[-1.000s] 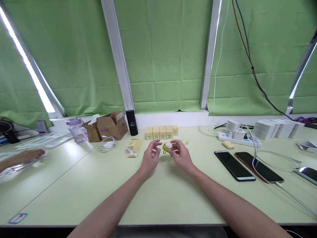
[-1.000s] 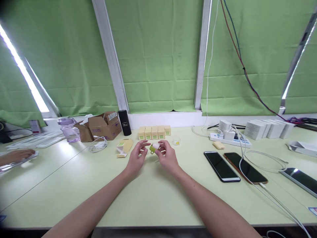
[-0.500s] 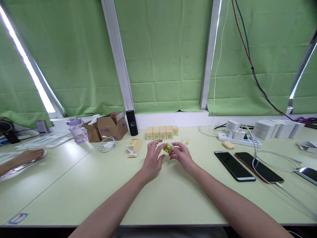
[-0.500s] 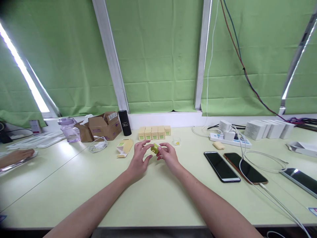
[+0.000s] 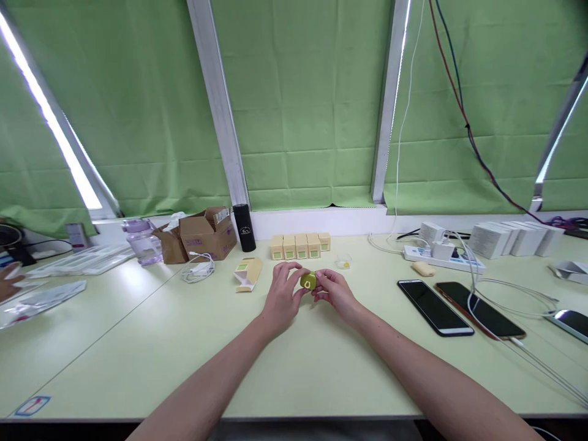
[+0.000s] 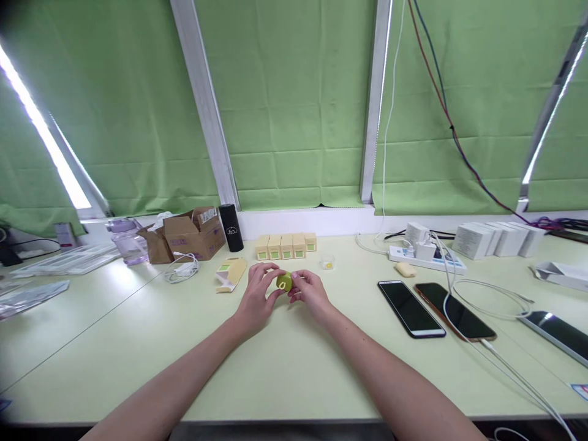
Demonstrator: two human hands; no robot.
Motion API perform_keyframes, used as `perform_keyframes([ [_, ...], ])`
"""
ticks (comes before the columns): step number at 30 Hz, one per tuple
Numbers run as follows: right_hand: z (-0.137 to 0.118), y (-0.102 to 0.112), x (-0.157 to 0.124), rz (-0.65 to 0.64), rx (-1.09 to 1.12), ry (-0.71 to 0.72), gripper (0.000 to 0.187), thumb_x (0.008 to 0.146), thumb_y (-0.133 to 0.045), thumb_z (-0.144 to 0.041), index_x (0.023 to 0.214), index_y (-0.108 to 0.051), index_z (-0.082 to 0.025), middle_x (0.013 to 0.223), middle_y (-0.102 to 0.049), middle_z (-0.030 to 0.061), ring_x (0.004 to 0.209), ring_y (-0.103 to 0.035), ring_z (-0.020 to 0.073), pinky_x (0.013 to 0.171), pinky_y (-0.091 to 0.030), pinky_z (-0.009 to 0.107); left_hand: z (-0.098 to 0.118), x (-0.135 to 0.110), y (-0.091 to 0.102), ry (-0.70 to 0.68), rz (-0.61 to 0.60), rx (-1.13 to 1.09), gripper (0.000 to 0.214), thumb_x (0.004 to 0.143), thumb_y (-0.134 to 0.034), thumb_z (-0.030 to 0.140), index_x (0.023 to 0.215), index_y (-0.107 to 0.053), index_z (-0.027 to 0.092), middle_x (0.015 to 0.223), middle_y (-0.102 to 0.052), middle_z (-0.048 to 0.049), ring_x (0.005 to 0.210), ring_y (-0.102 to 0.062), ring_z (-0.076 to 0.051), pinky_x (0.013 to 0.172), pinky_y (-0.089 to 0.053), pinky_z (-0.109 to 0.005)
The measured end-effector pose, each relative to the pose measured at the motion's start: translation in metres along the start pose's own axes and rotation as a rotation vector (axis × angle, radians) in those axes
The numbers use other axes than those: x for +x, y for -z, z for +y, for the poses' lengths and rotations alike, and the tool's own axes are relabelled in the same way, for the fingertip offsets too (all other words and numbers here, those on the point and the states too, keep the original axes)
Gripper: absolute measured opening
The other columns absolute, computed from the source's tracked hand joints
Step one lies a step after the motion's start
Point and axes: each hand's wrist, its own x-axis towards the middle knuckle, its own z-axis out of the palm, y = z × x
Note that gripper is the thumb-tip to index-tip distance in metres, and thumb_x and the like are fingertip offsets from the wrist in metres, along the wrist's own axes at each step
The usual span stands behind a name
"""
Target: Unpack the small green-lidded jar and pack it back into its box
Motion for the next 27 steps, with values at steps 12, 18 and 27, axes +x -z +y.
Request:
perform_keyframes([
  [12,0.001,0.008,0.004,-0.011,-0.175,0.025,0.055,0.071,-0.076,-0.073,0.08,-0.069,-0.019,0.071,-0.072,0.0052,0.067,-0.064,0.0182,0.054,-0.045,0.027,-0.007,-0.001,-0.006,0.088,-0.042,-0.073,0.045,0.094,-0.067,0.022,0.139,-0.061,0.028,0.126,-0.061,-0.0116,0.125,-0.051,-0.031,0.108,-0.05,-0.054],
  [18,0.003,0.02,0.015,0.089,-0.473,0.18,0.038,0.086,-0.061,-0.056,0.091,-0.071,-0.02,0.077,-0.073,0.0066,0.077,-0.066,0.0226,0.068,-0.049,0.034,-0.011,0.0,-0.011,0.262,0.002,-0.18,0.036,0.094,-0.07,0.027,0.13,-0.065,0.028,0.124,-0.064,-0.0086,0.126,-0.051,-0.028,0.11,-0.047,-0.048],
  [27,-0.002,0.074,0.03,0.558,-1.366,0.246,0.057,0.091,-0.056,-0.019,0.147,-0.056,-0.022,0.132,-0.06,0.0196,0.126,-0.049,0.0385,0.102,-0.042,0.048,-0.018,0.004,-0.012,0.479,0.097,-0.303,0.03,0.092,-0.069,0.033,0.122,-0.071,0.028,0.123,-0.069,-0.0079,0.119,-0.055,-0.026,0.094,-0.051,-0.039],
])
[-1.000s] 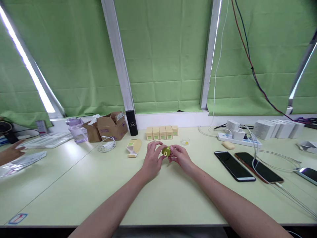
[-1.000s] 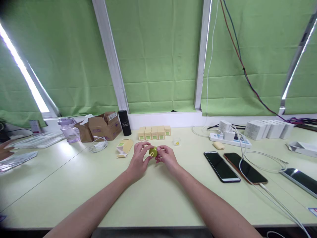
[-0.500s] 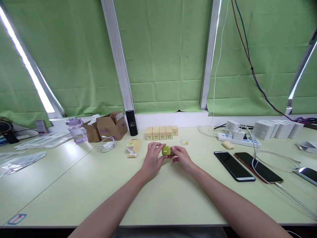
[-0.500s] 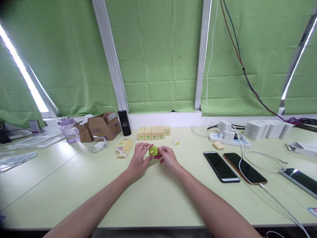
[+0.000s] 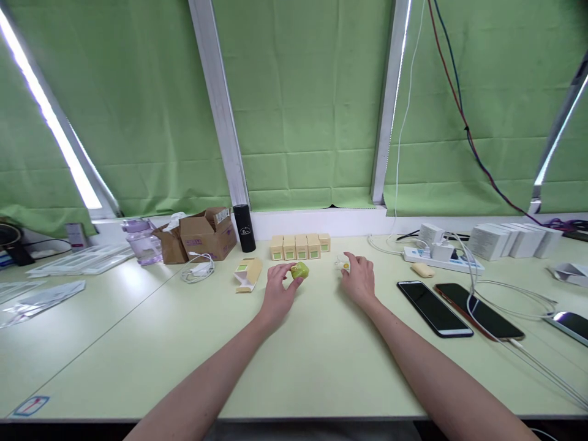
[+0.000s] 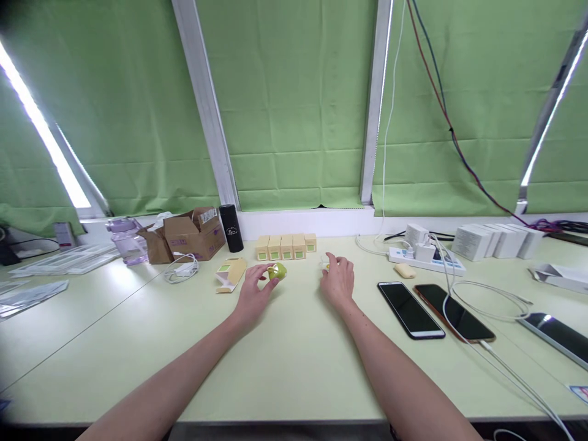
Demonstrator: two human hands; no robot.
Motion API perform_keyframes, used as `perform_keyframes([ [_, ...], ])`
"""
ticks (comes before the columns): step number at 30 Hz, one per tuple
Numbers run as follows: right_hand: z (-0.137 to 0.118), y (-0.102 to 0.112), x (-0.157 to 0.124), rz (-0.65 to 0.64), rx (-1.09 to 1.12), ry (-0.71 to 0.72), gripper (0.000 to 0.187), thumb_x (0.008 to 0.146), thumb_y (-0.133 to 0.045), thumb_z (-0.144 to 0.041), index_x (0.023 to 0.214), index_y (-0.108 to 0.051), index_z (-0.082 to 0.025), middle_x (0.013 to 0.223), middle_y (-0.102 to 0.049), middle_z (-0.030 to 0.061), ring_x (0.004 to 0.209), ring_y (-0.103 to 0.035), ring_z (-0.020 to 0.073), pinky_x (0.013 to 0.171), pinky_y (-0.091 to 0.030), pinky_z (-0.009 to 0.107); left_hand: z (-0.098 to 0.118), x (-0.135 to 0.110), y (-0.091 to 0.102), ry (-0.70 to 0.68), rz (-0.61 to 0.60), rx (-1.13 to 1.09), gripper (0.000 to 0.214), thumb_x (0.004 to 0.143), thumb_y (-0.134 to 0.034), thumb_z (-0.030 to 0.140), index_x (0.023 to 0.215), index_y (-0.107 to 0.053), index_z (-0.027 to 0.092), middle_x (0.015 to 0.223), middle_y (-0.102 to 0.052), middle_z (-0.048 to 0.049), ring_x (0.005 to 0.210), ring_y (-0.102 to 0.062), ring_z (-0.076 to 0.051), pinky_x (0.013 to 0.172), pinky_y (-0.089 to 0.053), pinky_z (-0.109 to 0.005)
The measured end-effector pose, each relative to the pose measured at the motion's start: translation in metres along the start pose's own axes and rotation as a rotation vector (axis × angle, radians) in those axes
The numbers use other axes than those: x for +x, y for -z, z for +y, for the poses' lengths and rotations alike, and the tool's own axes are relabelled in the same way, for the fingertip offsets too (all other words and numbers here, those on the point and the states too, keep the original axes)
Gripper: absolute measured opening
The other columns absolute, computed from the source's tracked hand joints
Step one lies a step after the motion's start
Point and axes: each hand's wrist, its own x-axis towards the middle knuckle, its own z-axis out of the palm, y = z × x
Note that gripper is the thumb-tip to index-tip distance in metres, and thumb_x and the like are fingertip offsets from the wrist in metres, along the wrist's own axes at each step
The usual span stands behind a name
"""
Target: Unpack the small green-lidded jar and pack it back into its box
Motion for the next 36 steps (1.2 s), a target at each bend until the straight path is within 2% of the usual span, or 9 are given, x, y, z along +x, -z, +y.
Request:
perform_keyframes([
  [4,0.014,-0.002,0.005,-0.072,-0.141,-0.055,0.055,0.092,-0.059,-0.019,0.147,-0.057,-0.024,0.143,-0.051,0.0224,0.135,-0.041,0.0417,0.104,-0.039,0.05,0.002,0.0,-0.001,0.032,-0.001,-0.016,0.029,0.09,-0.07,0.033,0.119,-0.072,0.029,0.122,-0.069,-0.0072,0.12,-0.055,-0.026,0.093,-0.051,-0.039],
  [9,0.017,-0.003,0.008,-0.103,-0.032,-0.058,0.028,0.091,-0.059,-0.016,0.115,-0.072,-0.021,0.134,-0.058,0.0194,0.137,-0.038,0.0387,0.107,-0.035,0.046,0.004,0.0,-0.001,0.032,-0.009,-0.023,0.029,0.09,-0.07,0.033,0.118,-0.072,0.028,0.122,-0.069,-0.0075,0.121,-0.054,-0.026,0.094,-0.051,-0.039],
  [12,0.014,-0.003,0.007,-0.126,0.105,-0.046,0.018,0.09,-0.059,-0.014,0.1,-0.071,-0.021,0.12,-0.065,0.0158,0.13,-0.046,0.034,0.104,-0.037,0.042,0.005,0.0,0.0,0.038,-0.011,-0.025,0.028,0.09,-0.069,0.034,0.118,-0.072,0.028,0.122,-0.07,-0.007,0.12,-0.054,-0.025,0.094,-0.051,-0.038],
  [16,0.008,-0.005,0.006,-0.181,0.263,-0.052,0.012,0.088,-0.058,-0.016,0.09,-0.067,-0.024,0.094,-0.071,0.0078,0.102,-0.062,0.0269,0.09,-0.044,0.037,0.003,0.0,0.0,0.042,0.006,-0.052,0.028,0.09,-0.07,0.036,0.117,-0.072,0.028,0.122,-0.069,-0.0074,0.119,-0.056,-0.025,0.093,-0.052,-0.038],
  [19,0.0,-0.005,0.007,-0.183,0.439,-0.038,0.006,0.09,-0.057,-0.025,0.088,-0.063,-0.024,0.102,-0.074,0.0064,0.105,-0.065,0.0252,0.093,-0.047,0.038,-0.001,0.002,0.0,0.048,0.03,-0.09,0.029,0.09,-0.071,0.04,0.114,-0.073,0.026,0.124,-0.069,-0.0095,0.117,-0.059,-0.026,0.091,-0.053,-0.039],
  [24,-0.02,0.0,0.003,-0.249,0.812,-0.001,0.027,0.088,-0.063,-0.051,0.088,-0.06,-0.024,0.115,-0.077,0.0082,0.107,-0.071,0.0242,0.095,-0.054,0.043,-0.01,0.007,-0.001,0.136,0.079,-0.148,0.036,0.086,-0.073,0.049,0.109,-0.074,0.021,0.121,-0.069,-0.0113,0.111,-0.062,-0.025,0.089,-0.053,-0.038],
  [28,-0.035,0.012,-0.008,-0.557,1.473,-0.114,0.045,0.067,-0.09,-0.052,0.082,-0.058,-0.025,0.106,-0.078,0.0047,0.106,-0.075,0.0281,0.101,-0.055,0.054,-0.013,0.011,-0.001,0.182,0.096,-0.22,0.047,0.084,-0.072,0.058,0.109,-0.073,0.018,0.117,-0.071,-0.0123,0.109,-0.064,-0.026,0.088,-0.052,-0.036],
  [32,-0.043,0.025,-0.017,-0.678,1.621,-0.133,0.041,0.068,-0.092,-0.041,0.088,-0.059,-0.026,0.111,-0.078,0.0035,0.111,-0.075,0.029,0.108,-0.051,0.055,-0.011,0.012,0.001,0.221,0.086,-0.291,0.052,0.085,-0.07,0.062,0.111,-0.073,0.017,0.112,-0.074,-0.0112,0.108,-0.066,-0.025,0.087,-0.051,-0.035],
  [36,-0.048,0.031,-0.021,-0.641,1.612,-0.127,0.047,0.07,-0.092,-0.042,0.099,-0.058,-0.028,0.11,-0.078,0.0035,0.108,-0.076,0.0281,0.102,-0.055,0.053,-0.008,0.012,0.002,0.239,0.091,-0.336,0.055,0.084,-0.07,0.066,0.109,-0.073,0.017,0.109,-0.074,-0.0105,0.102,-0.067,-0.024,0.085,-0.052,-0.034],
])
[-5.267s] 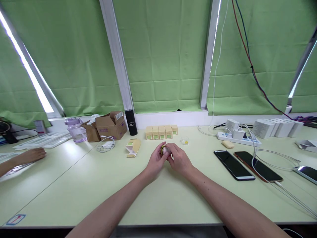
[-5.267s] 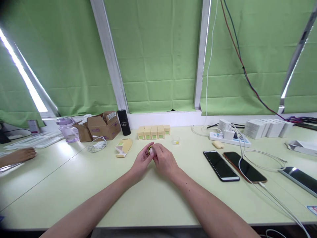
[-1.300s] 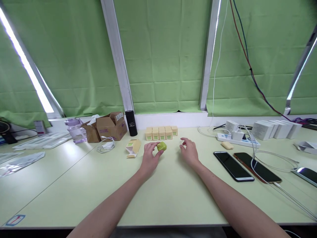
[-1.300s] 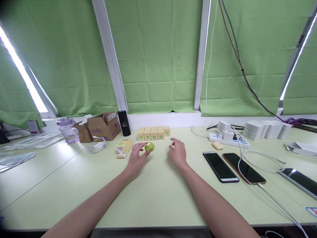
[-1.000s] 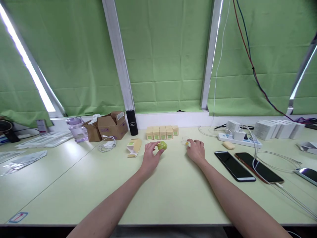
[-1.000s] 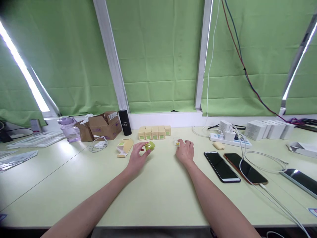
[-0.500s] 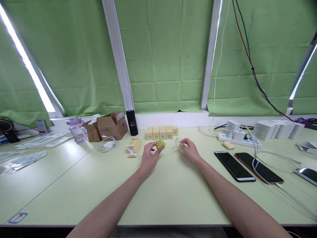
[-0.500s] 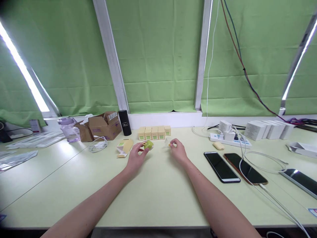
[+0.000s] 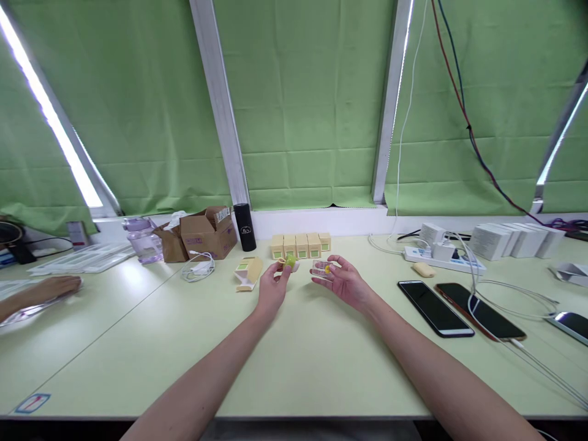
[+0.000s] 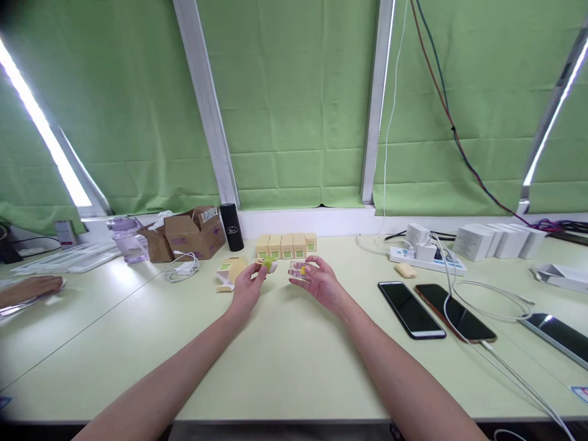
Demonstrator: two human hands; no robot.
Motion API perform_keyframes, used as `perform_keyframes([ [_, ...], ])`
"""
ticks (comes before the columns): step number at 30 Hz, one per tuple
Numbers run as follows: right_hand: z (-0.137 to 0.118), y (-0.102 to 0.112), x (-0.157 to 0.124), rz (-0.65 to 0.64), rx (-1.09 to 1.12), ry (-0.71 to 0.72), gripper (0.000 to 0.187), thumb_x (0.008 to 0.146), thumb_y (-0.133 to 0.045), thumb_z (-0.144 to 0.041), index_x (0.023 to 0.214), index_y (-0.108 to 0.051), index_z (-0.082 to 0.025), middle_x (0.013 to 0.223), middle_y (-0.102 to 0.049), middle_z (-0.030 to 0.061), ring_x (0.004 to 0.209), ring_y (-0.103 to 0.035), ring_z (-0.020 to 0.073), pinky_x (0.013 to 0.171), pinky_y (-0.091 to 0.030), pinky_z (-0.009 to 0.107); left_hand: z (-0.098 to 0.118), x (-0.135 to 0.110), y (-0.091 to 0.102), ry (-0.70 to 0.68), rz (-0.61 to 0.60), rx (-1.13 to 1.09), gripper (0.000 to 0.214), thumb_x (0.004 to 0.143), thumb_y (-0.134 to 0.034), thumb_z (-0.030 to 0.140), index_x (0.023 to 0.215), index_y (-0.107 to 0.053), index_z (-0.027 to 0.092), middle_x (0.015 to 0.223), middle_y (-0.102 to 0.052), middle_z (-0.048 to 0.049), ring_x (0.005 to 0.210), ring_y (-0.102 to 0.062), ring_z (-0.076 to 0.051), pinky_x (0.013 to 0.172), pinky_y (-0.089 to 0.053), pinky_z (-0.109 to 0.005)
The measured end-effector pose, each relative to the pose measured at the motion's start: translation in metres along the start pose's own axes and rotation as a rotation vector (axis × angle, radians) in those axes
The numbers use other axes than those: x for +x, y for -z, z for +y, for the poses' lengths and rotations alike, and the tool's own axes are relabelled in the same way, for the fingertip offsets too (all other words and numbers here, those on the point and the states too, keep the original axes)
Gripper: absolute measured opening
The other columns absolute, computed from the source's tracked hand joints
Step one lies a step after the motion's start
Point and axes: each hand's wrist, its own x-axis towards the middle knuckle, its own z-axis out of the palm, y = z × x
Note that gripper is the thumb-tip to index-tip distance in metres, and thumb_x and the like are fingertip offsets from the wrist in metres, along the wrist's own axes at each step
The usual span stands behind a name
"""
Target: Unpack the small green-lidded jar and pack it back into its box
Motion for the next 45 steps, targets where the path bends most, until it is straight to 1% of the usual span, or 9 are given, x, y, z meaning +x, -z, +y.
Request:
perform_keyframes([
  [4,0.004,-0.006,0.0,0.069,-0.073,0.024,0.058,0.068,-0.093,-0.048,0.11,-0.058,-0.029,0.106,-0.077,0.0041,0.094,-0.076,0.0259,0.082,-0.06,0.044,0.0,0.0,-0.001,0.012,0.006,-0.024,0.057,0.081,-0.073,0.068,0.106,-0.073,0.017,0.105,-0.075,-0.0094,0.094,-0.067,-0.023,0.08,-0.053,-0.033],
  [7,0.009,-0.009,0.001,0.099,-0.165,0.049,0.065,0.064,-0.094,-0.047,0.114,-0.057,-0.028,0.102,-0.077,0.0047,0.088,-0.074,0.0238,0.07,-0.058,0.036,-0.001,-0.001,-0.002,-0.001,0.001,-0.038,0.056,0.082,-0.072,0.069,0.104,-0.073,0.018,0.104,-0.075,-0.0085,0.093,-0.067,-0.022,0.079,-0.053,-0.032],
  [9,0.012,-0.01,0.003,0.11,-0.26,0.078,0.069,0.063,-0.095,-0.044,0.116,-0.055,-0.028,0.1,-0.077,0.0047,0.089,-0.073,0.0235,0.067,-0.056,0.033,-0.001,-0.001,-0.002,-0.012,-0.006,-0.049,0.056,0.082,-0.071,0.07,0.103,-0.073,0.018,0.103,-0.075,-0.0082,0.093,-0.067,-0.022,0.078,-0.053,-0.032],
  [15,0.02,-0.013,0.002,0.163,-0.565,0.172,0.068,0.062,-0.093,-0.037,0.118,-0.056,-0.028,0.105,-0.074,0.0042,0.105,-0.071,0.0247,0.08,-0.059,0.036,0.005,-0.004,-0.001,-0.017,-0.049,-0.082,0.055,0.083,-0.072,0.068,0.106,-0.073,0.018,0.106,-0.075,-0.0085,0.095,-0.068,-0.023,0.082,-0.053,-0.032],
  [20,0.025,-0.012,0.0,0.149,-0.691,0.195,0.066,0.065,-0.09,-0.037,0.12,-0.056,-0.028,0.108,-0.073,0.0049,0.108,-0.069,0.0247,0.081,-0.058,0.037,0.011,-0.01,-0.001,-0.028,-0.129,-0.095,0.05,0.085,-0.072,0.064,0.105,-0.074,0.018,0.107,-0.075,-0.0097,0.098,-0.068,-0.023,0.086,-0.052,-0.033],
  [27,0.03,-0.012,0.002,0.14,-0.599,0.155,0.064,0.063,-0.092,-0.036,0.114,-0.056,-0.027,0.103,-0.074,0.0034,0.098,-0.071,0.0222,0.078,-0.058,0.035,0.01,-0.013,-0.002,-0.052,-0.221,-0.08,0.046,0.087,-0.071,0.061,0.104,-0.074,0.019,0.112,-0.075,-0.0111,0.108,-0.068,-0.026,0.093,-0.053,-0.036],
  [33,0.03,-0.014,0.003,0.106,-0.438,0.134,0.057,0.062,-0.094,-0.043,0.099,-0.054,-0.026,0.089,-0.073,0.0001,0.084,-0.072,0.0212,0.071,-0.061,0.036,0.006,-0.012,-0.002,-0.051,-0.231,-0.063,0.049,0.087,-0.071,0.062,0.111,-0.074,0.02,0.119,-0.075,-0.0118,0.112,-0.069,-0.028,0.096,-0.054,-0.038],
  [37,0.028,-0.015,0.003,0.092,-0.409,0.131,0.053,0.063,-0.094,-0.044,0.093,-0.054,-0.026,0.087,-0.073,0.0003,0.086,-0.072,0.0219,0.069,-0.063,0.037,0.006,-0.012,-0.002,-0.05,-0.241,-0.058,0.05,0.086,-0.071,0.062,0.113,-0.074,0.02,0.121,-0.074,-0.012,0.11,-0.069,-0.027,0.096,-0.053,-0.038],
  [45,0.03,-0.015,0.004,0.102,-0.38,0.131,0.054,0.06,-0.096,-0.047,0.086,-0.055,-0.024,0.09,-0.071,0.0012,0.088,-0.071,0.0216,0.069,-0.064,0.037,0.005,-0.014,-0.004,-0.052,-0.249,-0.031,0.047,0.087,-0.072,0.062,0.106,-0.074,0.019,0.113,-0.075,-0.0106,0.102,-0.07,-0.025,0.088,-0.055,-0.035],
])
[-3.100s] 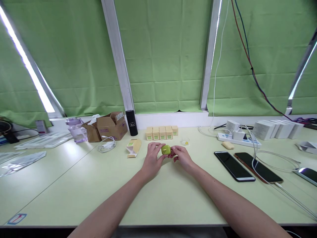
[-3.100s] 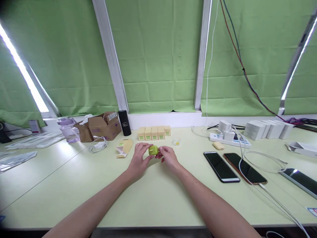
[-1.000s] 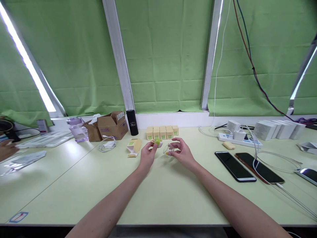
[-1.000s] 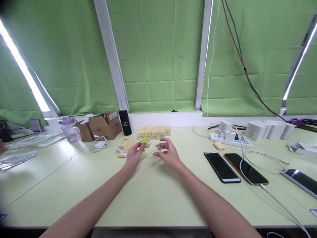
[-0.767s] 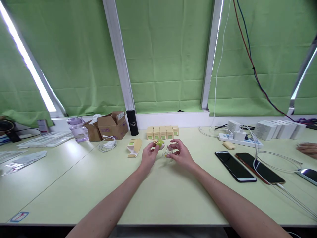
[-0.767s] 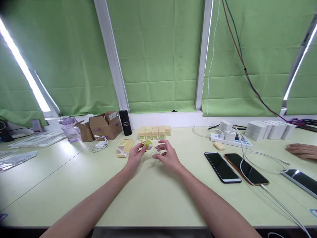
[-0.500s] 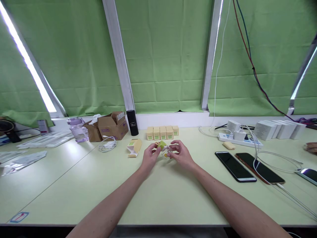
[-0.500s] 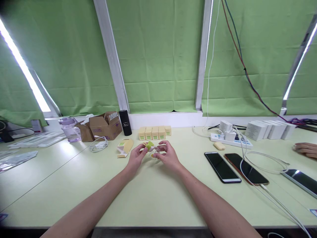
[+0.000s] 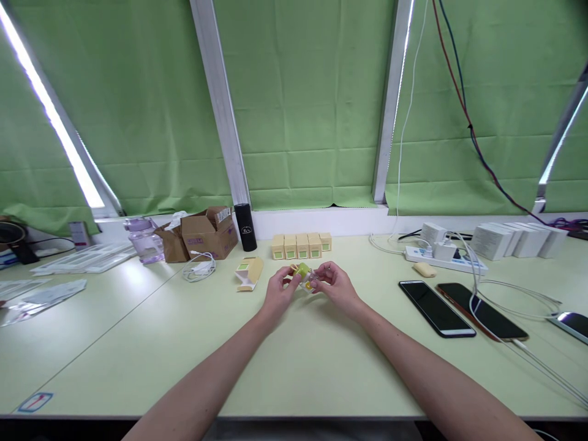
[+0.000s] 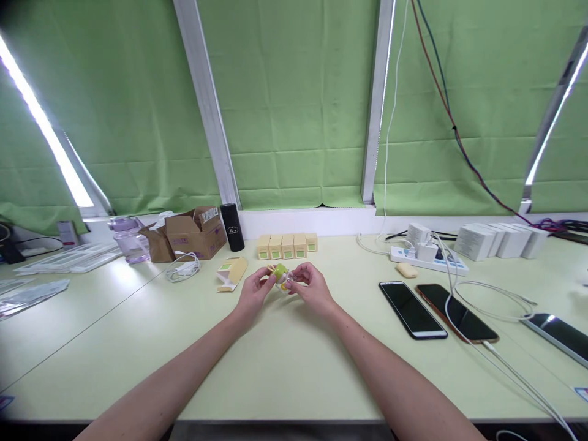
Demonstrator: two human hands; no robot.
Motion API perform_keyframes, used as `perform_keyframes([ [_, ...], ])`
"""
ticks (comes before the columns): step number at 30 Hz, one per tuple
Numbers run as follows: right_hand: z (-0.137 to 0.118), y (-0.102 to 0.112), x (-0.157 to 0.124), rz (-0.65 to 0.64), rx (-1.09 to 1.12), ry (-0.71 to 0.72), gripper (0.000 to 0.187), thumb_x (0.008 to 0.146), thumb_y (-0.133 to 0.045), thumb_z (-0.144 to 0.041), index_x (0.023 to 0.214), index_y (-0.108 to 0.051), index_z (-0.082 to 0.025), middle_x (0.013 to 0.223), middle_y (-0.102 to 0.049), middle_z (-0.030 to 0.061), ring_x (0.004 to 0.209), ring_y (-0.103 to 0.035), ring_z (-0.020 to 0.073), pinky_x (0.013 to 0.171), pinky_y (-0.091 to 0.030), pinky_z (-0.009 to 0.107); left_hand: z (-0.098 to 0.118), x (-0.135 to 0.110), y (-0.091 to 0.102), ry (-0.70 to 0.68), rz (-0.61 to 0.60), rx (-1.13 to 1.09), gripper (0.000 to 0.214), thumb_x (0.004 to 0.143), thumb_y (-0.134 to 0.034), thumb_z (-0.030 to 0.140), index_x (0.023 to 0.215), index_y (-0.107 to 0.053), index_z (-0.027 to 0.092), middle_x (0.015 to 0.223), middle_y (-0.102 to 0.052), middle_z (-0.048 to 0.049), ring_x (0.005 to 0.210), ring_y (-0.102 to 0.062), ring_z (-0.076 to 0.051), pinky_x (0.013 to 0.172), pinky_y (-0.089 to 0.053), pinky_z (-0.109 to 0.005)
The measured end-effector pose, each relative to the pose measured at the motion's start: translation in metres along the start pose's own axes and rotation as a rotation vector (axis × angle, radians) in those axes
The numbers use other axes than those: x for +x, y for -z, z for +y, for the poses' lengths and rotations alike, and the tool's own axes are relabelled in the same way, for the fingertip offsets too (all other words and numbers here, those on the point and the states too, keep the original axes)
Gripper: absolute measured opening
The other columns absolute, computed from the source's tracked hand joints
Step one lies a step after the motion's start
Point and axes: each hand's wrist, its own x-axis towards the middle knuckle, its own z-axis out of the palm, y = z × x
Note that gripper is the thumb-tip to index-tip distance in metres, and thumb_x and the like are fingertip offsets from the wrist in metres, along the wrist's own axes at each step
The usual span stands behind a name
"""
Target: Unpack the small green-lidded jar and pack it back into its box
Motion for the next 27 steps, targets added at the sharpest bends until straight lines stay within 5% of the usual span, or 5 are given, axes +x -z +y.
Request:
perform_keyframes([
  [16,0.0029,0.0025,-0.0006,-0.052,0.068,-0.045,0.054,0.062,-0.095,-0.053,0.087,-0.058,-0.022,0.091,-0.067,0.0002,0.087,-0.069,0.019,0.073,-0.066,0.037,0.003,-0.0012,-0.0008,-0.039,-0.02,0.072,0.046,0.088,-0.071,0.061,0.107,-0.076,0.019,0.114,-0.073,-0.0107,0.105,-0.067,-0.025,0.088,-0.054,-0.035],
  [27,0.0046,0.006,-0.0005,-0.093,0.036,0.009,0.052,0.061,-0.097,-0.037,0.092,-0.057,-0.023,0.095,-0.067,0.0023,0.092,-0.068,0.0216,0.075,-0.065,0.038,0.0039,-0.0015,-0.0013,-0.031,-0.024,0.084,0.046,0.089,-0.069,0.061,0.104,-0.076,0.019,0.112,-0.072,-0.0103,0.104,-0.067,-0.025,0.087,-0.054,-0.035],
])
